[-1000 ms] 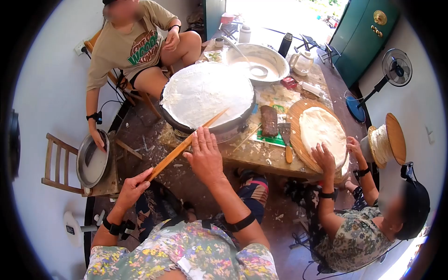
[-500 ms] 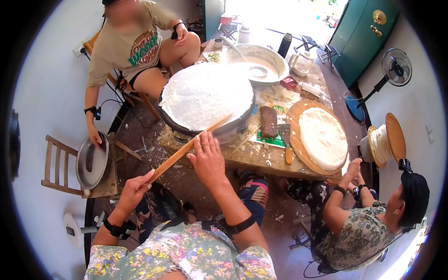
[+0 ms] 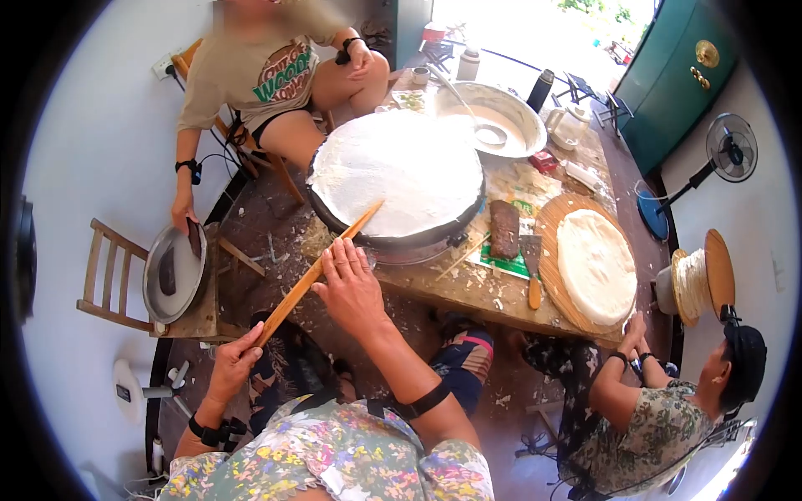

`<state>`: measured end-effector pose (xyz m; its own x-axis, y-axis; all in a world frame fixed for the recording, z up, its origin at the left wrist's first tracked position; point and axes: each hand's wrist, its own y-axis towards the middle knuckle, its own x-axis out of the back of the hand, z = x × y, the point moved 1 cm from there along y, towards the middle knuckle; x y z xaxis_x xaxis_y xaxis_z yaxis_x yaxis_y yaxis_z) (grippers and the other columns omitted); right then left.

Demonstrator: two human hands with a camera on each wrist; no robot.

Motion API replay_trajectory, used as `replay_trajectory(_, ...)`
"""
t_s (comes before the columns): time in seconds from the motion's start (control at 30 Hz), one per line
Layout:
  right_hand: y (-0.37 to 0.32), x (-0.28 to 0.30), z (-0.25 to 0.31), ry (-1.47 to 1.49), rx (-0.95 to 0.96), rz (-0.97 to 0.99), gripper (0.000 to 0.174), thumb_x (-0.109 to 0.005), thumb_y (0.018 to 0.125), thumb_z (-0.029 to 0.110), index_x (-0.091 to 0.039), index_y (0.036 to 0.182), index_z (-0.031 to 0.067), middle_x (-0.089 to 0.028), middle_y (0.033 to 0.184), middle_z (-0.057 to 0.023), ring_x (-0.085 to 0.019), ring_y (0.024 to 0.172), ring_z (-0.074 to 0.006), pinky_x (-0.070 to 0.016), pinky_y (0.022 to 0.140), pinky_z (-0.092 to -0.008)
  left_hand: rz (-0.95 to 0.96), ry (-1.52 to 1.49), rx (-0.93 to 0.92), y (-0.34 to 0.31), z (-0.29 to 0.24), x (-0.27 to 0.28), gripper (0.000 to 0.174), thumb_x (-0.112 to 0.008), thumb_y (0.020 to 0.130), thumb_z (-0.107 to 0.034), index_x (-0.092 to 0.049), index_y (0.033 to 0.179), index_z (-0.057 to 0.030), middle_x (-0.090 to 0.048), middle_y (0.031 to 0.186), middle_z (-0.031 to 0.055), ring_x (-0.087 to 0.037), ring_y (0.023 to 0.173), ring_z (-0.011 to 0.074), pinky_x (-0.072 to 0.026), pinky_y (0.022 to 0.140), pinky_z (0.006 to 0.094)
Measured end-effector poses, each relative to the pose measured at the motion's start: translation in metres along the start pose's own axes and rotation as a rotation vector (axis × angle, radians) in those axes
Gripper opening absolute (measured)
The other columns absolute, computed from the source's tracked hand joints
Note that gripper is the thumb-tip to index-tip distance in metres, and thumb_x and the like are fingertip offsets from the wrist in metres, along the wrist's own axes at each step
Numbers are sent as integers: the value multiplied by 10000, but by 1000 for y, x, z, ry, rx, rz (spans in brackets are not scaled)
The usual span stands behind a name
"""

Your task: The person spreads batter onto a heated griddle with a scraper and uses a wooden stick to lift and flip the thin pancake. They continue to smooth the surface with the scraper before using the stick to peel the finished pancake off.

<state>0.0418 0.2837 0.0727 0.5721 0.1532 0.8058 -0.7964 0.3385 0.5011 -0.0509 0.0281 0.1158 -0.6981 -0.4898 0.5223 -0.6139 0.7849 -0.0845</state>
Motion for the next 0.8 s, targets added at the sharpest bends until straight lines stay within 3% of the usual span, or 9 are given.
replay_trajectory(0.13, 12, -16, 8, 12, 67, 105, 610, -577, 915, 399, -494, 1344, -26, -415, 1449, -242, -327, 1405, -352, -237, 1165, -451, -42, -119, 161, -14, 9, 2, 468, -595, 882, -11, -530, 1345, -35, -618, 1297, 117, -631, 1061, 133, -467, 906, 243)
replay_trajectory(0.2, 21, -24, 9, 37, 113, 135, 613, -577, 917, 395, -482, 1355, -23, -409, 1455, -238, -317, 1411, -349, -228, 1169, -448, -56, -175, 213, -21, 20, 4, 482, -581, 894, -20, -516, 1371, -47, -638, 1253, 105, -625, 989, 121, -476, 866, 240)
replay_trajectory(0.23, 27, -24, 12, 71, 140, 112, 608, -632, 883, 364, -505, 1331, -27, -426, 1441, -237, -350, 1387, -358, -273, 1150, -462, -72, -202, 224, -22, 26, 5, 488, -579, 896, -19, -513, 1378, -51, -655, 1211, 100, -626, 933, 111, -485, 826, 234)
replay_trajectory(0.3, 40, -20, 19, 93, 157, 170, 615, -605, 904, 362, -469, 1366, -21, -383, 1481, -214, -298, 1421, -330, -231, 1173, -441, -51, -342, 307, -21, 28, 12, 499, -562, 912, -37, -495, 1405, -70, -654, 882, 41, -536, 632, 51, -464, 585, 191)
replay_trajectory(0.43, 61, -23, 23, 42, 189, 223, 601, -505, 964, 407, -451, 1389, -14, -350, 1506, -202, -250, 1445, -305, -198, 1186, -425, -30, -489, 374, -14, 9, 21, 511, -543, 933, -90, -457, 1436, -95, -438, 627, -46, -385, 461, 32, -349, 421, 179)
replay_trajectory(0.57, 74, -37, 15, 31, 180, 253, 619, -471, 973, 442, -440, 1395, -10, -343, 1509, -205, -239, 1449, -306, -177, 1190, -417, 17, -451, 390, 5, 8, 35, 501, -530, 944, -120, -454, 1439, -111, -442, 613, -44, -386, 452, 30, -342, 410, 182)
replay_trajectory(0.67, 85, -40, 11, 20, 151, 273, 605, -463, 980, 437, -451, 1388, -10, -355, 1502, -205, -249, 1445, -308, -181, 1189, -416, 68, -463, 367, 22, 12, 46, 520, -536, 956, -117, -407, 1458, -72, -441, 598, -36, -371, 411, 36, -328, 389, 177)
replay_trajectory(0.8, 87, -49, 7, 0, 132, 224, 591, -472, 979, 427, -470, 1373, -13, -397, 1475, -204, -298, 1420, -321, -211, 1178, -421, 109, -417, 407, 37, 14, 54, 510, -545, 958, -146, -424, 1450, -80, -433, 598, -37, -364, 412, 38, -321, 387, 179)
